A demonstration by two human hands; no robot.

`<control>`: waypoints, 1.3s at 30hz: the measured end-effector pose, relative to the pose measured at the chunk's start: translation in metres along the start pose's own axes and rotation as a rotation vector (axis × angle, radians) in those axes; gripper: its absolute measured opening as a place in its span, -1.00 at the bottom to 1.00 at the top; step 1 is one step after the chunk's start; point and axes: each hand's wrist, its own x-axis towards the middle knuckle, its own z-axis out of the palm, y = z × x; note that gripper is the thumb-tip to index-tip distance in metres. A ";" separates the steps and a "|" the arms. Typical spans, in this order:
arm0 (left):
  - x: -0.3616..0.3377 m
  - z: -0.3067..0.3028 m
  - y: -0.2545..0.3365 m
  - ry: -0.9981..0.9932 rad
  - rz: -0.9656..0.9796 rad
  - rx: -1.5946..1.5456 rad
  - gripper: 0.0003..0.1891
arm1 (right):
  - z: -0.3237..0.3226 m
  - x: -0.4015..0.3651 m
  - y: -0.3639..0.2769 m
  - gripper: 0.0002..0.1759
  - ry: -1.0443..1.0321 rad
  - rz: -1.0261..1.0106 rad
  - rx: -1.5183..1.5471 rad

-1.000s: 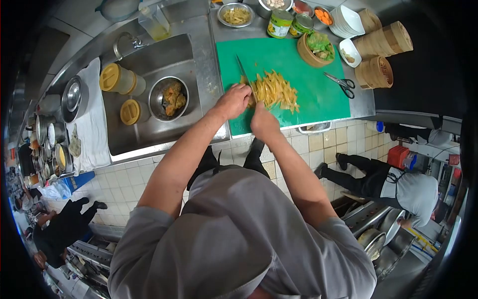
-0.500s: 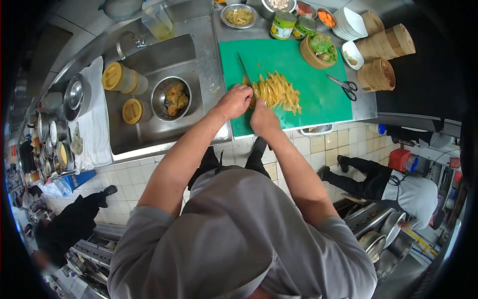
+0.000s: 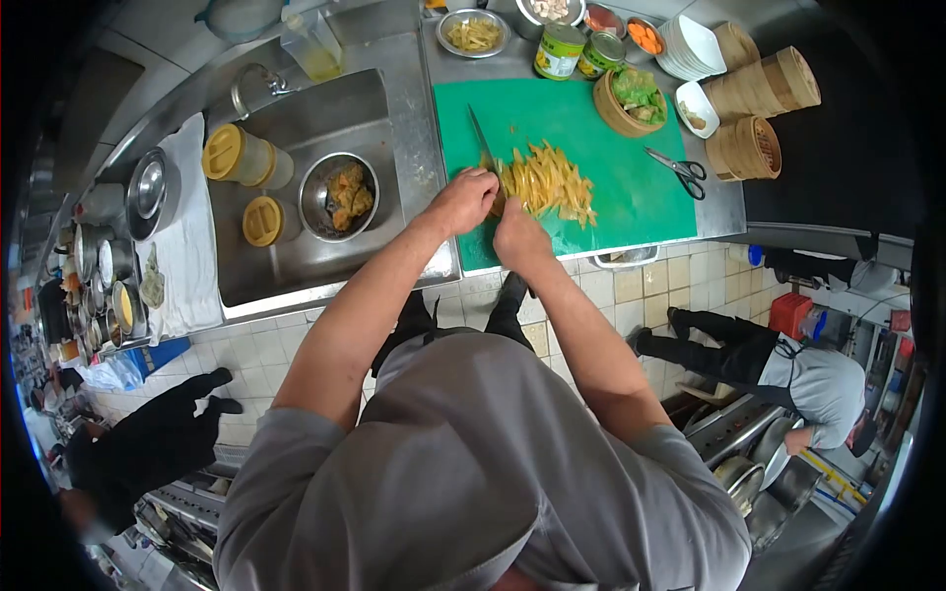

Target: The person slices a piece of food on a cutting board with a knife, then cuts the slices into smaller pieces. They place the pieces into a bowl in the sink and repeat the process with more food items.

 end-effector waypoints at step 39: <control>0.047 0.012 -0.007 0.144 -0.535 0.156 -0.75 | 0.009 0.001 0.045 -0.75 0.108 -0.127 0.088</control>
